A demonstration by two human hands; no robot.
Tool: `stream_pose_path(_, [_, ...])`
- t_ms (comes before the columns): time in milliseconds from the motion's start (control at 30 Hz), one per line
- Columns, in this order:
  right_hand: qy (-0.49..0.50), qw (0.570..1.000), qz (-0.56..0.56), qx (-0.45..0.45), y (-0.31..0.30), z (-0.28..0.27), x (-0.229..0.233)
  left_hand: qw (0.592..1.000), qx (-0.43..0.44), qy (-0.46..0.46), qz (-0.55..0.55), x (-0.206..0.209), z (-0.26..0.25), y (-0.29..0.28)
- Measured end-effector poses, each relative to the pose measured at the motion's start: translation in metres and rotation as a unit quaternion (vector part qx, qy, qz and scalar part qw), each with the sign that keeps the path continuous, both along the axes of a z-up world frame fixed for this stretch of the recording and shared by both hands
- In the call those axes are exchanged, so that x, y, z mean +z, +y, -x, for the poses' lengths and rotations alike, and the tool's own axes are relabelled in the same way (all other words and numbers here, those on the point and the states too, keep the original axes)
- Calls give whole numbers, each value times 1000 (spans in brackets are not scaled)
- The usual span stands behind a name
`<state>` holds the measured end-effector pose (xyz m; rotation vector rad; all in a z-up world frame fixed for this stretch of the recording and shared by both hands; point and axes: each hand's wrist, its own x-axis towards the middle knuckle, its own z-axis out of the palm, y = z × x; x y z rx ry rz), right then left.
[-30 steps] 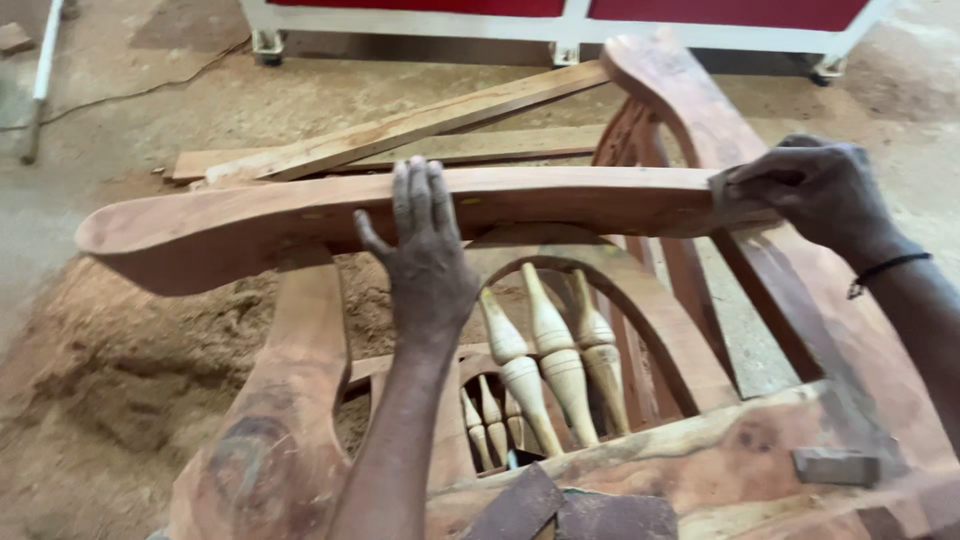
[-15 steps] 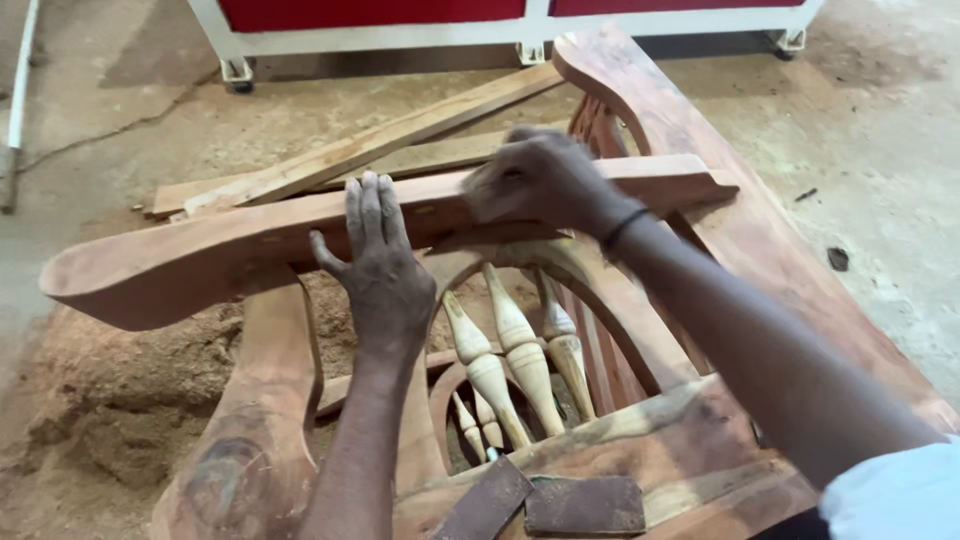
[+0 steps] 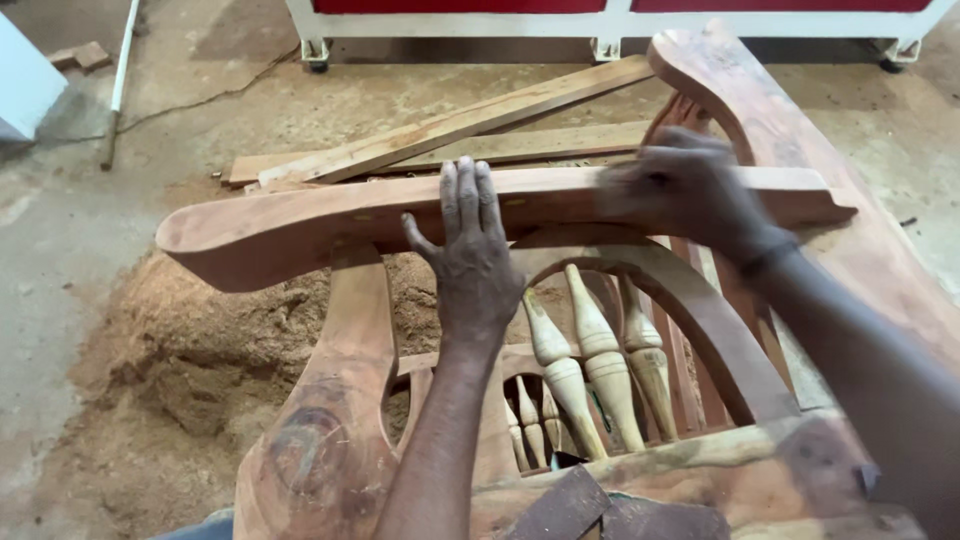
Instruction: The person sands the surface and edges of a wooden chair component using pieces of sandpaper, turning the piece to reach different areas.
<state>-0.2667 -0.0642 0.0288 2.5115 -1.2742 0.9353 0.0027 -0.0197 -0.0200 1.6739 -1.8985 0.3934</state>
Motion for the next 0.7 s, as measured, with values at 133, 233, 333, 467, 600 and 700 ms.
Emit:
stream_pose_path(133, [-28,996,-13,88,-6,-60,12,998,-48,27,-22,7,1,9])
stream_pose_path(233, [-27,997,-13,71,-9,-25,4,998,-52,41,-10,11,1,13])
stream_pose_path(333, [-13,1000,-9,11,0,68,-5,998,-38,37,-38,6,3,7])
stream_pose_path(467, [-9,996,-19,-91,48,164,4,998,-41,36,12,-3,2,0])
stream_pose_path(600, [17,994,6,-105,44,138,1,999,-25,20,-5,-7,4,-2])
stream_pose_path(700, [-22,1000,7,-4,10,67,-1,1000,-24,20,-3,-5,3,0])
